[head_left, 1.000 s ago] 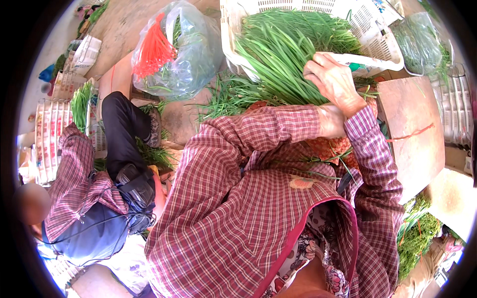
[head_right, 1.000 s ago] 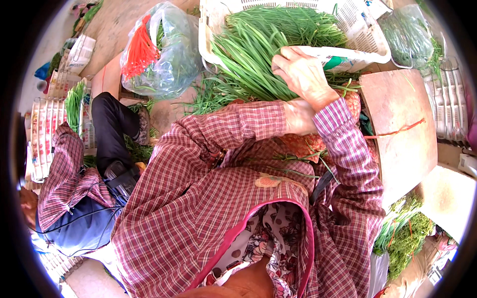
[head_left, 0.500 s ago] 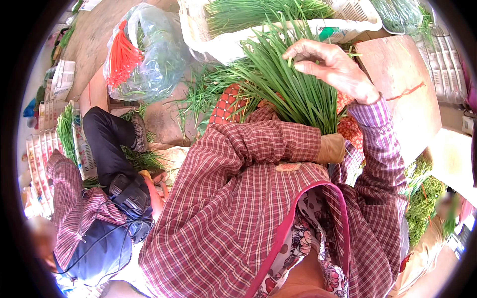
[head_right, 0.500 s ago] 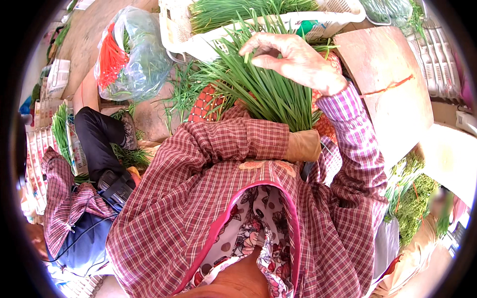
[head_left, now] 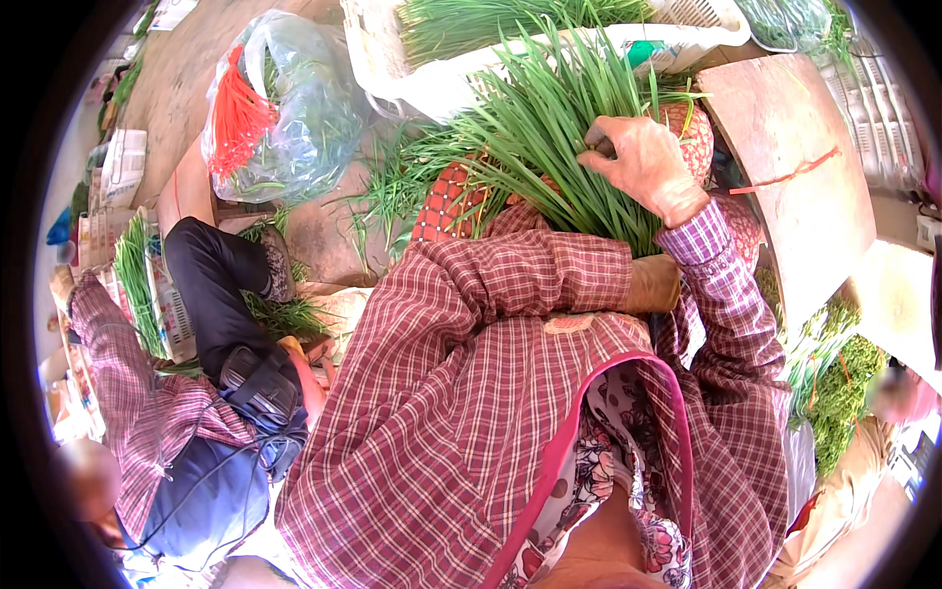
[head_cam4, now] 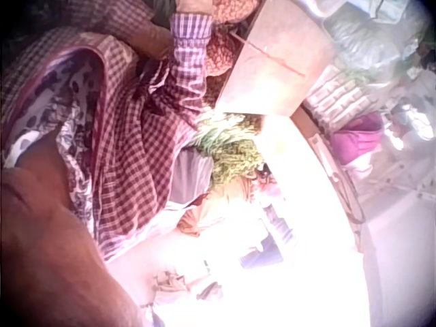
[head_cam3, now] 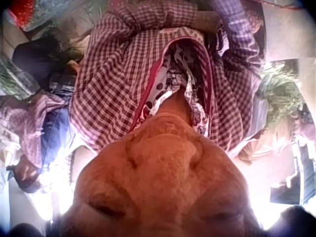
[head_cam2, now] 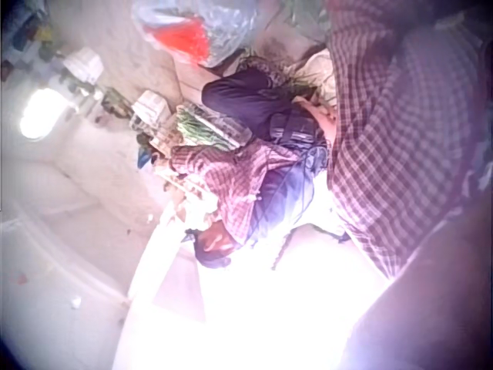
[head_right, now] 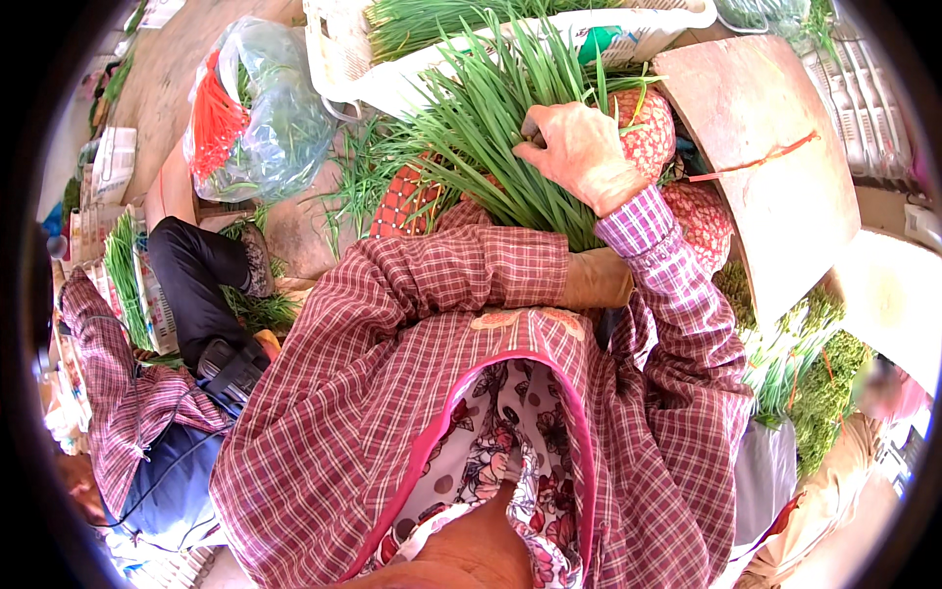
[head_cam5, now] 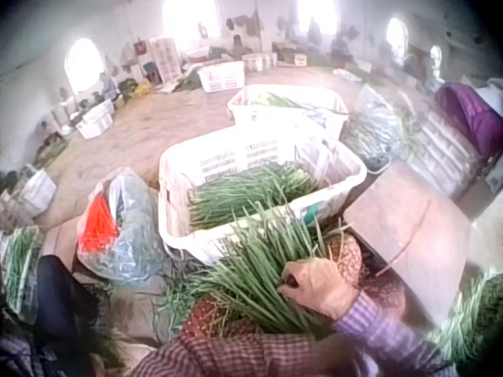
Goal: The person picks up bundles of green onions, aligns them, and removes loose or yellowed leaves by hand before placing them into a white plastic crate.
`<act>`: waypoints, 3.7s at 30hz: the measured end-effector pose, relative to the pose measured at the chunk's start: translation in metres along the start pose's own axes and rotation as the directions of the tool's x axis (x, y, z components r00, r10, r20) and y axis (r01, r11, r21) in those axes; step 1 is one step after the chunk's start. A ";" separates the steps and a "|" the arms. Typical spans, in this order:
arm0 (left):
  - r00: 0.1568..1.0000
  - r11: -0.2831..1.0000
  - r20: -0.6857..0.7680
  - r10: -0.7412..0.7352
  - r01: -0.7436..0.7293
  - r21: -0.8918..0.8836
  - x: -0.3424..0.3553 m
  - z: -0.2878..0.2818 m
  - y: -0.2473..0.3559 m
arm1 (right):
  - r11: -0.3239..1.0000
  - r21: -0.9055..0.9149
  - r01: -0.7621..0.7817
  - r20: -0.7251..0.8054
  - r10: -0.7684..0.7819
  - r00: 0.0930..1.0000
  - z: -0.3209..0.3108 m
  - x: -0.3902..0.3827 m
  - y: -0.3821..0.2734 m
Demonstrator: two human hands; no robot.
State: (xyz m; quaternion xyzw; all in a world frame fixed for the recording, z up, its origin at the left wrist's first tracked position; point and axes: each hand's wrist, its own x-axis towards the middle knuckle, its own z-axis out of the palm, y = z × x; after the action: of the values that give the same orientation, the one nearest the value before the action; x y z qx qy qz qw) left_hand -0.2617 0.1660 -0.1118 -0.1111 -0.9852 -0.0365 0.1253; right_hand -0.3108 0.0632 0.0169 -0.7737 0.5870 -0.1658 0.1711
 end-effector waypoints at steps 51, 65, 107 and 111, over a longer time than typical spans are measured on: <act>0.971 0.989 0.239 0.002 0.034 -0.146 0.013 0.051 0.014 | 0.970 0.244 0.025 -0.213 0.029 0.977 -0.013 0.090 0.043; 0.966 0.968 -0.200 0.164 -0.118 0.224 0.013 0.083 0.017 | 0.981 -0.084 -0.176 -0.078 0.169 0.982 0.014 0.170 0.077; 0.979 0.979 0.068 0.192 -0.196 0.054 0.003 0.019 0.015 | 0.953 0.131 -0.273 -0.508 0.301 0.807 -0.048 0.081 0.104; 0.988 0.983 0.017 0.156 -0.157 0.100 0.004 0.022 0.017 | 0.961 0.245 -0.128 -0.113 0.159 0.981 -0.071 0.072 0.111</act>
State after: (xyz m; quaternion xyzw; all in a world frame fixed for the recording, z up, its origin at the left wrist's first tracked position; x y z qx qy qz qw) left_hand -0.2665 0.1851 -0.1309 -0.1820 -0.9745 0.0236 0.1288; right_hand -0.4195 -0.0390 0.0330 -0.6905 0.6279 -0.2723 0.2342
